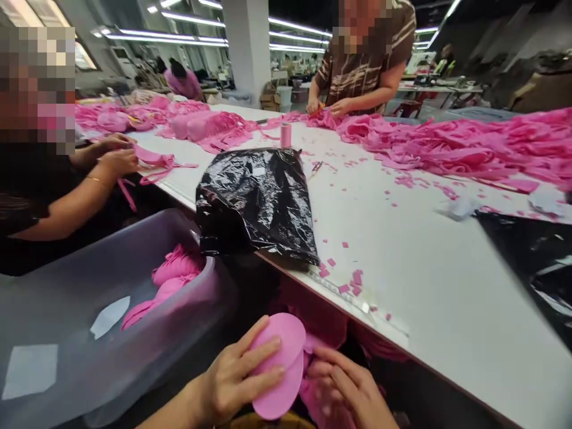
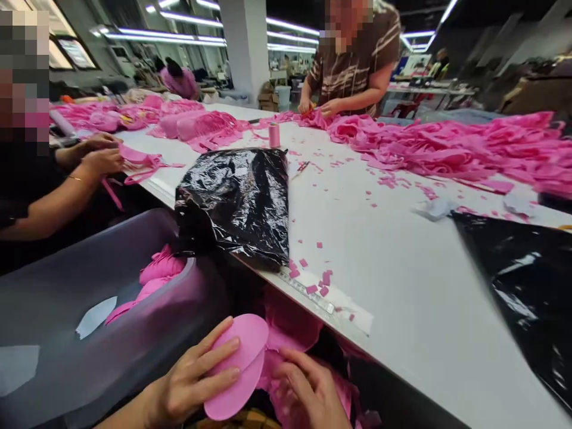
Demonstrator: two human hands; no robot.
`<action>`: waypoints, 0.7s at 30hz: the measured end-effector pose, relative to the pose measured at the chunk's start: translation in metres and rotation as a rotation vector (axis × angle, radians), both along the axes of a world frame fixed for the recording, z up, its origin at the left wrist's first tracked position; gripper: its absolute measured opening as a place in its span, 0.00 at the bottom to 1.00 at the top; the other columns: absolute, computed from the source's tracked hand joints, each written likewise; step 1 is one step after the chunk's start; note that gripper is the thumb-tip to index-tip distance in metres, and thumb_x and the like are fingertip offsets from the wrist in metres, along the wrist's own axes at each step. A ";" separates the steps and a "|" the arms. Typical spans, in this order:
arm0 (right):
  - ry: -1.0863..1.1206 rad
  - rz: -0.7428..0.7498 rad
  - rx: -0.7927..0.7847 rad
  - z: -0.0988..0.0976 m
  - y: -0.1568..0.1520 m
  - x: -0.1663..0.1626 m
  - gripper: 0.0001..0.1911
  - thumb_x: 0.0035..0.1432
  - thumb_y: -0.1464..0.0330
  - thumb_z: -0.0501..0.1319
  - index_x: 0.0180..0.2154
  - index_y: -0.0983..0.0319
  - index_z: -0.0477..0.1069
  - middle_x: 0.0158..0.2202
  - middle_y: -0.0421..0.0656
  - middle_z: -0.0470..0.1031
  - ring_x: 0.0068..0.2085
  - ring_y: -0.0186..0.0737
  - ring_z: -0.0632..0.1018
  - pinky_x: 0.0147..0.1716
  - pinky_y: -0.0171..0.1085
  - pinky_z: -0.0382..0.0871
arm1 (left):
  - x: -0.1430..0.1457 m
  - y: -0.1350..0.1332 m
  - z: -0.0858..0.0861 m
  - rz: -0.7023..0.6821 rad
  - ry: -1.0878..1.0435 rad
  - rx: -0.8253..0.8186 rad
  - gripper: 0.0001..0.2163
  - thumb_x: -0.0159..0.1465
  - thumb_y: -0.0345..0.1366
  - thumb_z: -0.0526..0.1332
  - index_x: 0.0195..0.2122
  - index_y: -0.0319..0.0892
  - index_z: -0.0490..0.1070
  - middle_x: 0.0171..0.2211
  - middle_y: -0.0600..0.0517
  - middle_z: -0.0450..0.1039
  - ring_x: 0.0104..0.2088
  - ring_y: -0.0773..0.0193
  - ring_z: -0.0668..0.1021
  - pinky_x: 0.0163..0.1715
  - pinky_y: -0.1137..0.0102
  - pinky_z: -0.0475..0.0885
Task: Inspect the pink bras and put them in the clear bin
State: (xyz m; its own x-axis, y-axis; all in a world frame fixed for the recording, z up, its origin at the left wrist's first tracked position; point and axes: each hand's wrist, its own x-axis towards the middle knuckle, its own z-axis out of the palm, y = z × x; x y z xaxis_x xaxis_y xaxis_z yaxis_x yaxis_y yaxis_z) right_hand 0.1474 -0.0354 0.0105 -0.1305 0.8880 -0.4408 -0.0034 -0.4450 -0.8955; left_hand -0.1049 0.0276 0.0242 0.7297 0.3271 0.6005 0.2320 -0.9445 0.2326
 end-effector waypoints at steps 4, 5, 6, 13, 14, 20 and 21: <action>0.329 -0.107 0.076 0.007 0.008 -0.017 0.24 0.50 0.53 0.63 0.43 0.62 0.73 0.40 0.46 0.77 0.40 0.46 0.75 0.40 0.41 0.69 | 0.039 0.001 -0.014 -0.214 0.049 -0.010 0.17 0.62 0.30 0.57 0.53 0.39 0.64 0.50 0.39 0.71 0.59 0.47 0.62 0.54 0.50 0.65; 0.335 -0.144 0.085 0.007 0.007 -0.016 0.23 0.49 0.54 0.64 0.42 0.63 0.73 0.40 0.46 0.76 0.42 0.46 0.74 0.42 0.41 0.68 | 0.046 0.002 -0.017 -0.224 0.061 -0.032 0.18 0.62 0.29 0.56 0.53 0.39 0.64 0.52 0.38 0.70 0.60 0.47 0.61 0.53 0.51 0.65; 0.329 -0.175 0.088 0.006 0.006 -0.014 0.23 0.50 0.54 0.64 0.43 0.63 0.73 0.41 0.47 0.76 0.43 0.47 0.74 0.43 0.42 0.67 | 0.052 0.004 -0.018 -0.219 0.078 -0.061 0.18 0.62 0.28 0.55 0.54 0.40 0.64 0.55 0.37 0.66 0.60 0.47 0.59 0.53 0.53 0.66; 0.335 -0.163 0.152 0.015 0.001 0.005 0.33 0.44 0.54 0.68 0.51 0.59 0.68 0.51 0.48 0.70 0.52 0.51 0.69 0.51 0.46 0.62 | 0.053 0.023 0.008 -0.300 0.253 -0.070 0.19 0.64 0.31 0.53 0.56 0.48 0.63 0.59 0.39 0.61 0.60 0.48 0.61 0.45 0.64 0.73; 0.377 -0.120 0.149 0.020 0.003 0.005 0.35 0.42 0.54 0.69 0.51 0.58 0.68 0.52 0.48 0.69 0.52 0.51 0.69 0.51 0.46 0.63 | 0.050 0.025 0.016 -0.304 0.268 -0.062 0.18 0.64 0.31 0.53 0.56 0.49 0.63 0.58 0.40 0.62 0.60 0.49 0.61 0.45 0.65 0.73; 0.391 0.046 0.095 0.023 0.013 -0.008 0.37 0.34 0.59 0.74 0.50 0.57 0.70 0.52 0.47 0.70 0.54 0.55 0.68 0.54 0.47 0.59 | 0.030 0.022 0.047 -0.289 0.185 -0.101 0.19 0.65 0.34 0.53 0.58 0.40 0.59 0.54 0.36 0.66 0.59 0.51 0.64 0.51 0.64 0.70; 0.361 0.046 0.085 0.019 0.014 -0.011 0.36 0.33 0.60 0.74 0.49 0.56 0.72 0.52 0.46 0.70 0.55 0.55 0.67 0.55 0.47 0.58 | 0.025 0.021 0.049 -0.236 0.128 -0.105 0.20 0.66 0.34 0.51 0.59 0.40 0.57 0.54 0.36 0.67 0.57 0.53 0.66 0.50 0.64 0.71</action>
